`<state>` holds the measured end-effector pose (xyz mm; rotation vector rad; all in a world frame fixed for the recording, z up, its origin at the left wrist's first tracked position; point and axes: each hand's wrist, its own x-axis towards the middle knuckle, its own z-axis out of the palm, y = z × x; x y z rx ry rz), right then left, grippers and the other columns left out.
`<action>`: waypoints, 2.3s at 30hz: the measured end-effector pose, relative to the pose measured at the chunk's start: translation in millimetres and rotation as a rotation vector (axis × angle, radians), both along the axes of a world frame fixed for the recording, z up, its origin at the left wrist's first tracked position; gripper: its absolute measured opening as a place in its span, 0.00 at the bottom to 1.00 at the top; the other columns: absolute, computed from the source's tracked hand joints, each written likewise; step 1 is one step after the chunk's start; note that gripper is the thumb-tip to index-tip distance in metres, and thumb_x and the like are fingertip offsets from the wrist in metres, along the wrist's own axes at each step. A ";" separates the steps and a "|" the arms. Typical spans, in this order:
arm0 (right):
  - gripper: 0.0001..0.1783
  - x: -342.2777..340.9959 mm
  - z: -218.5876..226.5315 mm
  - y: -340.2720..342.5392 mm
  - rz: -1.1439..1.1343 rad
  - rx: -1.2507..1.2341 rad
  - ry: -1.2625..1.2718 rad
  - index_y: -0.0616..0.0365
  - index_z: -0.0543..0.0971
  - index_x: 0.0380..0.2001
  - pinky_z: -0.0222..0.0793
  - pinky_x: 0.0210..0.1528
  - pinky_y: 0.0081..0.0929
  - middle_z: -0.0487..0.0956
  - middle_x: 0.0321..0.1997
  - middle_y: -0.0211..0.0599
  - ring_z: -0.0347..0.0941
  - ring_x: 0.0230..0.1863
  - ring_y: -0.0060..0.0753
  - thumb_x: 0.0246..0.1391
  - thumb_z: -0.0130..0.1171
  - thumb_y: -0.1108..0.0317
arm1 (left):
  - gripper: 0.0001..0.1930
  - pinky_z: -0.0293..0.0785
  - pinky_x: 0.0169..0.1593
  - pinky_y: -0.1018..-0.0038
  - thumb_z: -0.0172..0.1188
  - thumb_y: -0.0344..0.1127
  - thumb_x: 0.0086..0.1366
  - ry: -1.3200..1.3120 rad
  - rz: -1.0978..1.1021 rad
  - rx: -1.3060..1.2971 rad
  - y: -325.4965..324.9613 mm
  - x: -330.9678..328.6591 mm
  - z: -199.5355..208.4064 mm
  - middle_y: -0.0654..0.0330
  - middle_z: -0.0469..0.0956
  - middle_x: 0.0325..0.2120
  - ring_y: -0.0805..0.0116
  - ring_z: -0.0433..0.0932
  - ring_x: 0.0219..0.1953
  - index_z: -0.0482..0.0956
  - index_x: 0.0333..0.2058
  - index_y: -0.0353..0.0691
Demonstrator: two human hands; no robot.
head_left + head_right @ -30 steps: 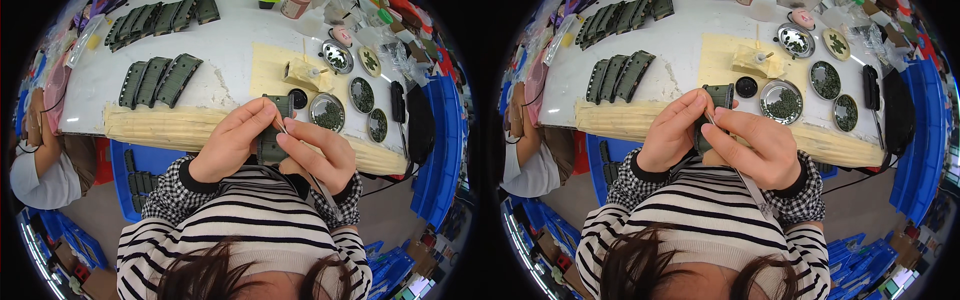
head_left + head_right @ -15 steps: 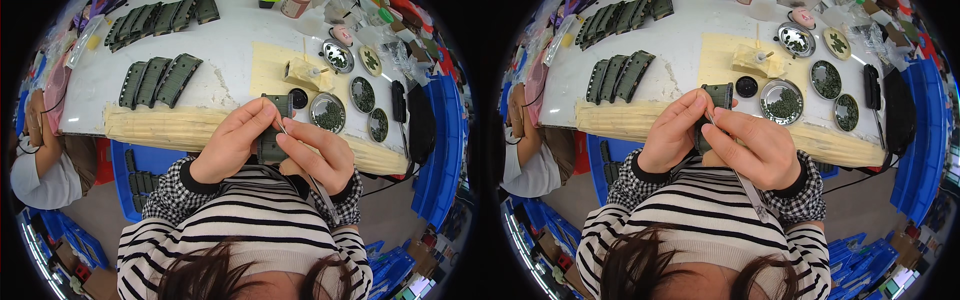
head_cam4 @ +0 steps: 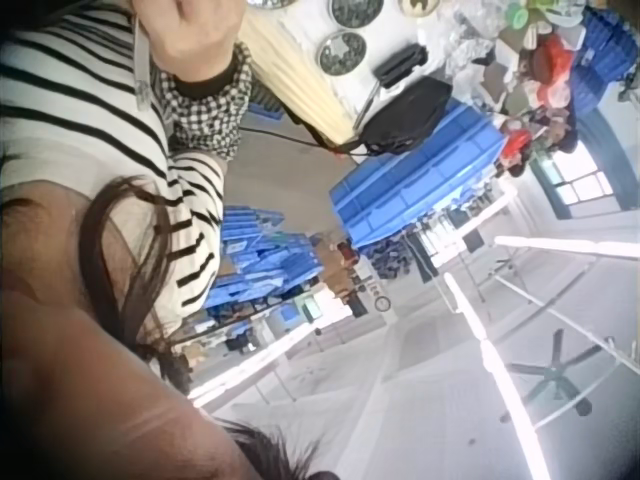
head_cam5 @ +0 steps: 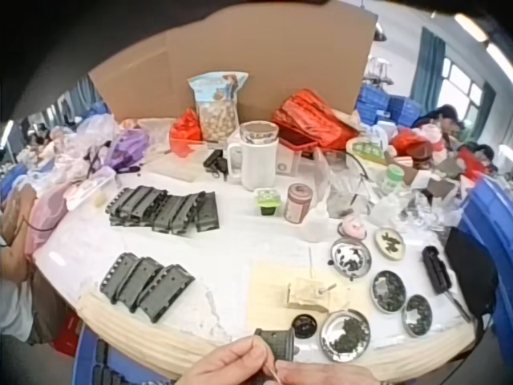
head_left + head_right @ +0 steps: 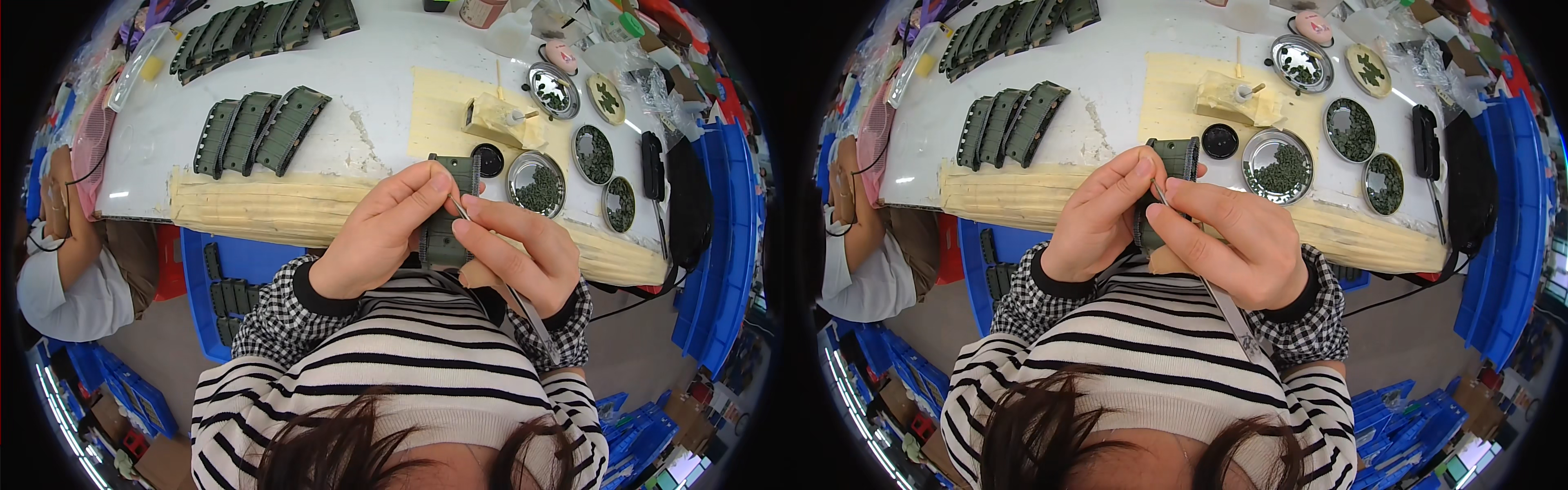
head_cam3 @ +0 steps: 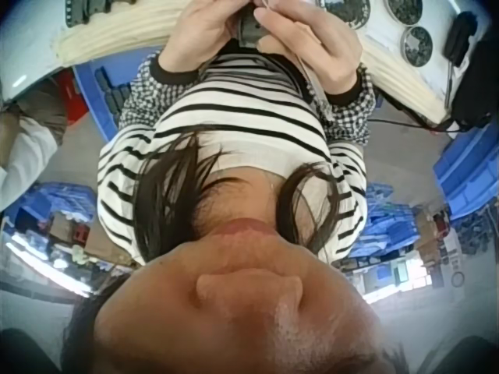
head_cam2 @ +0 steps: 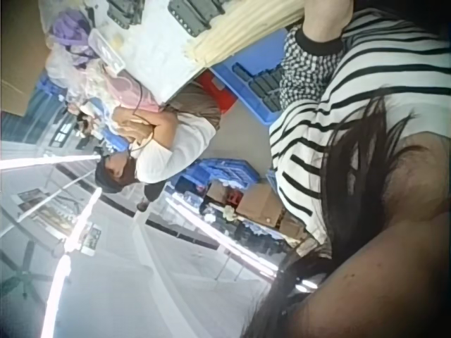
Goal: Applying detailing or adhesive to small plastic toy tank components at a factory workbench.
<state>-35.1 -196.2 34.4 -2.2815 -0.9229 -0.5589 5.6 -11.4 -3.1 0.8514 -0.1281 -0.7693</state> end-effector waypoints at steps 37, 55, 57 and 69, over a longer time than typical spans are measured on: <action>0.06 18.3 -40.1 -12.3 -0.481 0.449 0.271 0.62 0.82 0.33 0.65 0.36 0.26 0.80 0.30 0.36 0.70 0.32 0.32 0.57 0.56 0.74 | 0.18 0.77 0.53 0.66 0.59 0.25 0.61 0.301 0.365 -0.154 15.6 7.0 0.9 0.52 0.75 0.45 0.64 0.76 0.49 0.68 0.50 0.36; 0.09 -10.7 -13.3 10.6 -0.020 0.595 0.355 0.64 0.81 0.38 0.73 0.47 0.28 0.81 0.42 0.48 0.78 0.45 0.41 0.59 0.56 0.70 | 0.14 0.77 0.48 0.70 0.59 0.30 0.62 0.374 0.350 -0.072 10.5 11.0 0.0 0.58 0.77 0.39 0.67 0.78 0.43 0.73 0.46 0.34; 0.09 -10.1 -12.7 10.7 -0.016 0.578 0.353 0.64 0.81 0.38 0.73 0.47 0.28 0.81 0.42 0.48 0.79 0.45 0.40 0.58 0.57 0.71 | 0.14 0.77 0.48 0.70 0.59 0.30 0.62 0.371 0.362 -0.067 9.5 10.8 0.9 0.58 0.77 0.40 0.68 0.78 0.43 0.73 0.46 0.34; 0.12 -8.7 -10.8 11.6 -0.038 0.479 0.303 0.63 0.81 0.39 0.75 0.44 0.25 0.81 0.42 0.46 0.79 0.44 0.38 0.48 0.60 0.80 | 0.14 0.76 0.49 0.70 0.59 0.30 0.62 0.376 0.361 -0.085 9.9 11.6 -0.8 0.57 0.77 0.41 0.67 0.78 0.43 0.73 0.46 0.34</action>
